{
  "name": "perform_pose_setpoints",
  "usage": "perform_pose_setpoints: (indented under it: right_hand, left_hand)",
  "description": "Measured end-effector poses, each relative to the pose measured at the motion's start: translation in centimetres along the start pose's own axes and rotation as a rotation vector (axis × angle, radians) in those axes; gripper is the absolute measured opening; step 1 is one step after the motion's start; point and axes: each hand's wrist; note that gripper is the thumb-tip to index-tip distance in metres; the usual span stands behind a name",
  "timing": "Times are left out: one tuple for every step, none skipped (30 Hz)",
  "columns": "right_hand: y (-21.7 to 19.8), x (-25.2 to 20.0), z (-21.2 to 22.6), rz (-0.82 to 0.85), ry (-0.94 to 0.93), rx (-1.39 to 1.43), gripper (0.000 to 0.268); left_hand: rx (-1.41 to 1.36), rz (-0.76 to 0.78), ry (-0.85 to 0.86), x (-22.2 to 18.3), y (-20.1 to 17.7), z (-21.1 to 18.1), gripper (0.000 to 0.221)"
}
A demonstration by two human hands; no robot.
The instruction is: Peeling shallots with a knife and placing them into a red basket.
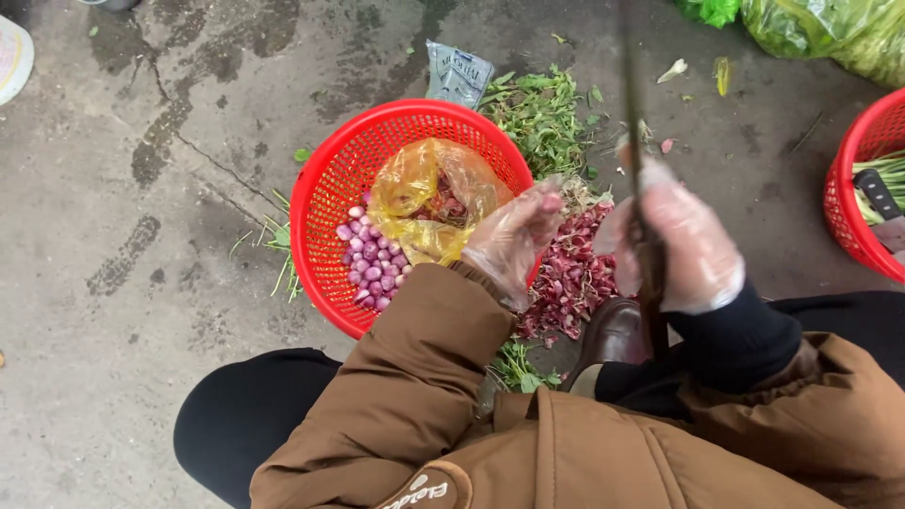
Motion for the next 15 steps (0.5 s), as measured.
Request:
perform_pose_setpoints:
  right_hand:
    - [0.3,-0.1,-0.4,0.004,0.001,0.002,0.048]
    - [0.6,-0.2,-0.8,0.063,-0.014,-0.040,0.058]
    - [0.9,-0.3,-1.2,0.122,-0.032,-0.081,0.070]
    - [2.0,-0.5,-1.3,0.127,-0.033,-0.078,0.070]
    - [3.3,-0.7,-1.3,0.047,-0.035,-0.163,0.064]
    - [4.5,-0.8,-1.4,-0.034,-0.035,-0.247,0.059]
    - [4.8,-1.0,-1.8,-0.034,-0.036,-0.246,0.059]
    - [5.1,-1.2,-2.2,-0.013,0.007,-0.222,0.063]
    - [5.4,-1.3,-2.6,0.007,0.049,-0.198,0.067]
    - [5.7,-1.5,-2.7,0.006,0.047,-0.198,0.067]
    - [6.1,-1.5,-2.7,0.049,-0.019,-0.164,0.069]
    - [6.5,-1.6,-2.6,0.092,-0.085,-0.130,0.071]
    - [6.0,-1.5,-3.0,0.100,-0.086,-0.128,0.071]
    - [5.6,-1.5,-3.5,0.187,-0.129,-0.091,0.065]
    - [5.1,-1.4,-3.9,0.274,-0.171,-0.052,0.061]
  left_hand:
    - [-0.001,-0.003,0.004,0.7,-1.1,-0.1,0.049]
    - [-0.086,0.183,-0.035,1.5,-2.1,-0.1,0.047]
    - [-0.168,0.370,-0.073,2.2,-3.2,-0.3,0.045]
    - [-0.166,0.368,-0.069,2.1,-3.6,-0.1,0.045]
    - [-0.164,0.240,-0.033,2.1,-3.9,0.0,0.039]
    - [-0.163,0.112,0.002,2.1,-4.2,0.0,0.033]
    - [-0.161,0.112,0.002,0.5,-2.8,-0.6,0.033]
    - [-0.097,0.162,-0.032,-1.1,-1.4,-1.1,0.037]
    - [-0.033,0.213,-0.067,-2.6,0.0,-1.7,0.041]
    - [-0.030,0.214,-0.068,-1.9,-0.5,-1.0,0.041]
    - [-0.065,0.184,-0.025,-1.2,-1.1,-0.4,0.035]
    - [-0.099,0.154,0.018,-0.6,-1.7,0.2,0.029]
    - [-0.099,0.153,0.026,-2.0,-0.9,-0.1,0.029]
    - [-0.111,0.152,0.025,-3.3,-0.1,-0.5,0.029]
    - [-0.122,0.149,0.025,-4.8,0.7,-0.8,0.029]
Point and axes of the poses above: each hand's wrist, its own x-axis towards the middle knuckle, its own y-axis out of the palm, z = x × y, and after that the axes turned 13 degrees about -y, right-handed
